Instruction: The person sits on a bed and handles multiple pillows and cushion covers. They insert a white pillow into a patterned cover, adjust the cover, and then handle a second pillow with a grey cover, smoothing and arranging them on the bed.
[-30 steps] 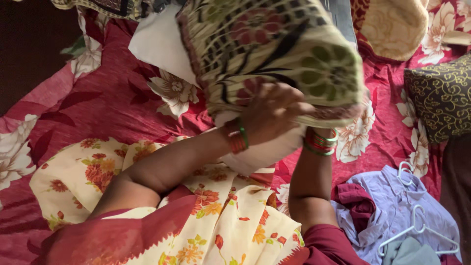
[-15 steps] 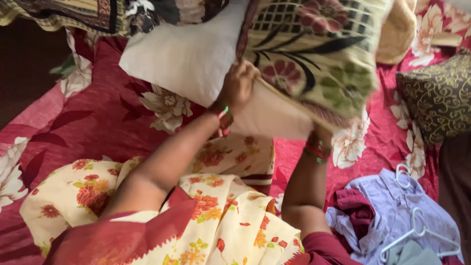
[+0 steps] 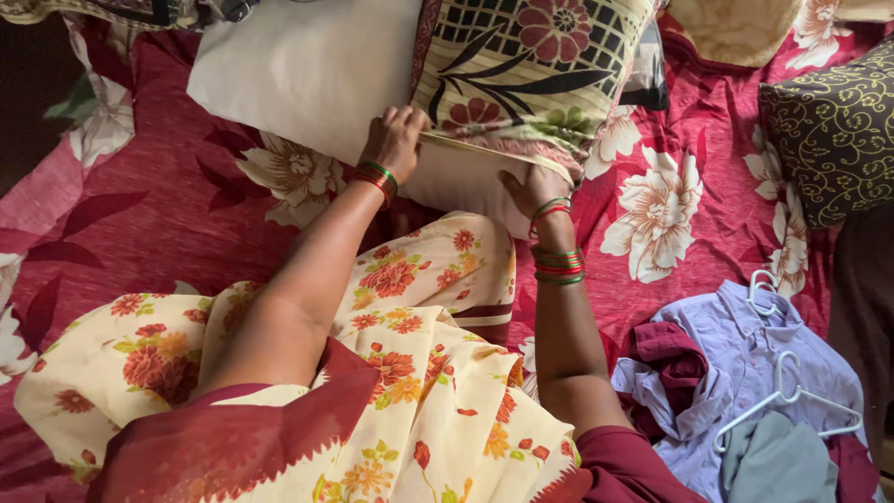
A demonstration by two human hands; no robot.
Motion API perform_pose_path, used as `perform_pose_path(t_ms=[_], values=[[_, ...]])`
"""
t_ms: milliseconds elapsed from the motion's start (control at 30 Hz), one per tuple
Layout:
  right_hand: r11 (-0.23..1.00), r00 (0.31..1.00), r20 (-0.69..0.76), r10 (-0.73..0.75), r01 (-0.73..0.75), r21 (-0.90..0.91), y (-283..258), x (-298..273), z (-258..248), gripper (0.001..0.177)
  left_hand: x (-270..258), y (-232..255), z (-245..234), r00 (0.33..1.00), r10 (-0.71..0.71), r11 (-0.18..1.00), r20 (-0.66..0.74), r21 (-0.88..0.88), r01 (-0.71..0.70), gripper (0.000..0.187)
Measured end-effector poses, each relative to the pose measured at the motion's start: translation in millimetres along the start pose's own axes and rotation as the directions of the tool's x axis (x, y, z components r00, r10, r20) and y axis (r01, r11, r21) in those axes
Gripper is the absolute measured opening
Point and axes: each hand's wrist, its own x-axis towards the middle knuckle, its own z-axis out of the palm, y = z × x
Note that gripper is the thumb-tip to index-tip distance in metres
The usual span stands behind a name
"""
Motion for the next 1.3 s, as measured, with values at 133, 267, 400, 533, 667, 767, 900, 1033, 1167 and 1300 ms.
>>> perform_pose_path(t_ms=[133,267,400,533,667,767,900,1033,1167,1300], values=[[0.995,0.983,0.160,-0.095,0.090,0.036,-37,4,0,0.075,-12,-22,26,0.964,-0.207,0.978,-0.168,0.001,0.211,0.017],[0.962,0.958,0.148,-0.247,0.223,0.159,-54,7,6,0.073,-25,-47,57,0.878,-0.464,0.857,0.114,-0.194,0.478,0.022],[0.933,0.945,0.134,-0.300,0.261,0.246,-72,0,3,0.072,-34,-58,76,0.867,-0.443,0.816,0.228,-0.298,0.496,0.046],[0.792,0.873,0.008,-0.488,0.439,0.426,-97,-14,-12,0.067,-41,-51,79,0.853,-0.420,0.708,0.308,-0.477,0.521,0.103],[0.814,0.891,-0.132,-0.435,0.451,0.366,-115,-30,-25,0.060,-42,-49,81,0.573,-0.633,0.384,0.520,-0.433,0.816,0.123],[0.825,0.869,-0.168,-0.465,0.494,0.276,-120,-33,-33,0.072,-44,-57,93,0.504,-0.464,0.487,0.728,-0.266,0.832,0.073],[0.838,0.891,-0.111,-0.440,0.452,0.305,-123,-33,-34,0.088,-47,-64,119,0.710,-0.489,0.743,0.506,-0.183,0.643,0.064],[0.908,0.953,0.172,-0.248,0.167,0.385,-123,-33,-25,0.095,-48,-52,133,0.640,-0.525,0.434,0.560,-0.471,0.768,0.046],[0.918,0.960,0.109,-0.257,0.208,0.339,-121,-25,-15,0.102,-35,-32,101,0.557,-0.540,0.106,0.631,-0.605,0.789,0.049],[0.921,0.951,-0.155,-0.267,0.299,0.250,-117,-13,-2,0.110,-17,2,62,0.564,-0.471,-0.003,0.678,-0.641,0.768,0.045]])
